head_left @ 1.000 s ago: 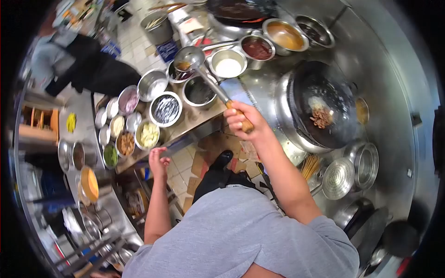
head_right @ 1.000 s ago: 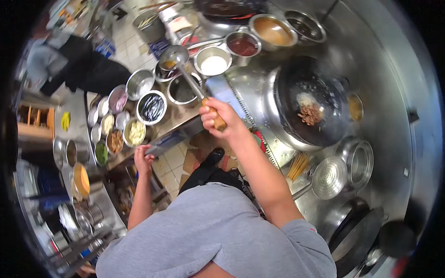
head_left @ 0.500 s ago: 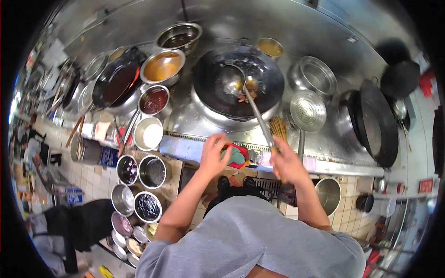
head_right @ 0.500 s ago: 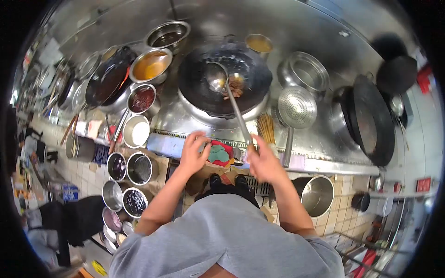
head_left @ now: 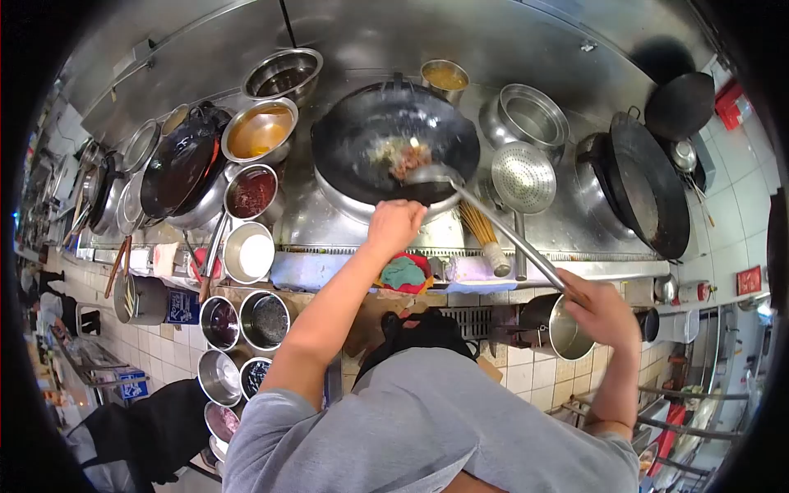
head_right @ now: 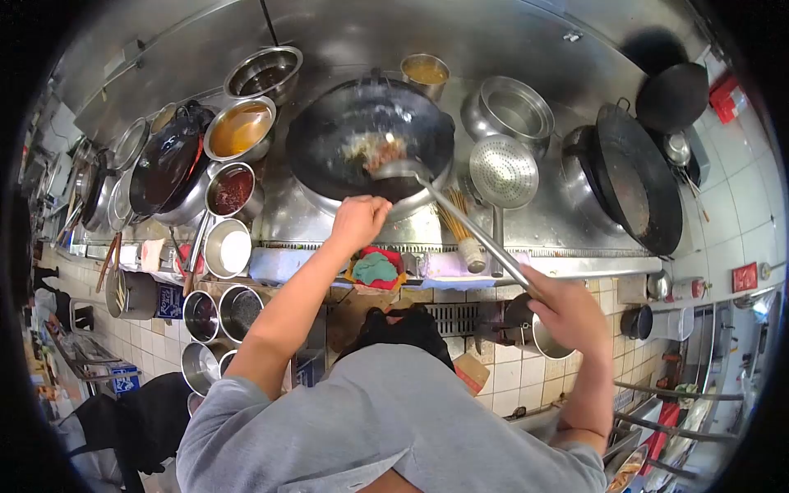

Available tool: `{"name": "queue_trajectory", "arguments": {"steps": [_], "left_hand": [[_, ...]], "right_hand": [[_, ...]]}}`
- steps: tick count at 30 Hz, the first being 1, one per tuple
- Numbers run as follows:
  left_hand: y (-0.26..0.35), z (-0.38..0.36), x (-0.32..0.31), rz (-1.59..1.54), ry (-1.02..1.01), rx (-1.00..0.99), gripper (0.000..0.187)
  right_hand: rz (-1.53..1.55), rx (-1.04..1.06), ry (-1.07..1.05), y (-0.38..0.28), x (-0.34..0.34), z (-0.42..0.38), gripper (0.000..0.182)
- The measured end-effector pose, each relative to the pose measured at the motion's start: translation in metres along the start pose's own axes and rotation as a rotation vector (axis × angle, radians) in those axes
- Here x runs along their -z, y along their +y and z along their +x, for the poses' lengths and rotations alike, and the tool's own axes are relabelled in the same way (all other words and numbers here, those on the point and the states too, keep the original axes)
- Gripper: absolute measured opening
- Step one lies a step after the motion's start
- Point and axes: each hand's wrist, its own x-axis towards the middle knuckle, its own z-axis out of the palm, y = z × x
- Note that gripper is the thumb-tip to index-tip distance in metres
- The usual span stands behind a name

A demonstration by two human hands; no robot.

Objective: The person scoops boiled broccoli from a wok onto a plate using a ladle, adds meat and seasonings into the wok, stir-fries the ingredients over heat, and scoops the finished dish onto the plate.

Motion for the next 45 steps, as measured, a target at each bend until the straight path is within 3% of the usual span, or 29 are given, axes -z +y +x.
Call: {"name": "queue_trajectory", "arguments": {"steps": [3,5,9,13,15,17,18,20,21,22,23,27,29,30,33,34,36,39,42,44,45], "left_hand": [[0.029,-0.01,0.029,-0.029,0.057,-0.087,0.019],[0.037,-0.005,0.032,0.016,0.091,-0.109,0.027],[0.005,0.003,-0.013,0.014,0.183,-0.139,0.028],[0.007,-0.054,-0.046,0.026,0.02,-0.073,0.027],[0.021,-0.083,-0.041,-0.009,-0.124,0.005,0.027],[0.04,-0.078,-0.015,-0.014,0.021,-0.146,0.029],[0.048,-0.064,0.002,0.014,-0.04,-0.087,0.029],[0.031,-0.029,0.0,0.028,0.077,-0.162,0.029],[0.018,-0.017,-0.008,0.0,0.078,-0.136,0.032],[0.006,-0.009,-0.01,0.039,0.007,-0.073,0.022],[-0.003,-0.007,-0.014,0.021,0.046,-0.118,0.024],[0.028,-0.026,0.014,0.005,-0.03,-0.07,0.028],[0.048,-0.017,0.037,0.042,0.014,-0.147,0.03],[0.049,-0.01,0.037,0.065,0.056,-0.151,0.031],[0.032,0.005,0.018,0.046,0.002,-0.104,0.031],[0.023,0.001,0.006,0.054,0.033,-0.111,0.031],[0.009,-0.024,-0.02,0.036,0.033,-0.095,0.031],[0.004,-0.071,-0.035,0.0,-0.055,-0.069,0.03],[0.021,-0.075,-0.016,-0.101,-0.186,-0.038,0.031],[0.031,-0.053,0.007,0.037,-0.068,-0.129,0.031],[0.024,-0.038,0.004,0.033,-0.023,-0.139,0.031]], "right_hand": [[-0.077,-0.027,-0.124,-0.017,0.03,-0.007,0.057],[-0.11,0.089,-0.152,-0.024,0.033,0.003,0.057],[-0.111,0.105,-0.03,-0.021,-0.035,0.079,0.053],[-0.08,0.101,0.142,-0.034,-0.085,0.128,0.05],[0.05,0.087,0.237,-0.048,-0.082,0.122,0.048],[0.048,0.118,0.24,-0.045,-0.077,0.113,0.047],[0.071,0.13,0.225,-0.04,-0.075,0.108,0.047],[0.225,0.077,0.145,-0.035,-0.069,0.089,0.046],[0.202,0.082,0.11,-0.037,-0.058,0.08,0.044],[0.17,0.089,0.078,-0.04,-0.049,0.072,0.044],[0.136,0.098,0.05,-0.042,-0.04,0.065,0.043],[0.085,0.119,-0.073,-0.043,0.0,0.034,0.044],[0.16,0.141,-0.105,-0.047,0.008,0.03,0.044],[0.163,0.224,-0.045,-0.045,0.001,0.035,0.044],[0.118,0.168,-0.068,-0.051,-0.019,0.071,0.043],[0.072,0.2,0.012,-0.046,-0.037,0.089,0.043],[0.025,0.232,0.092,-0.037,-0.073,0.117,0.043],[0.032,0.091,0.219,-0.033,-0.092,0.129,0.042],[0.167,0.238,0.38,-0.021,-0.086,0.114,0.043],[0.623,-0.024,0.216,-0.019,-0.08,0.083,0.043],[0.634,-0.036,0.208,-0.017,-0.083,0.071,0.043]]}}
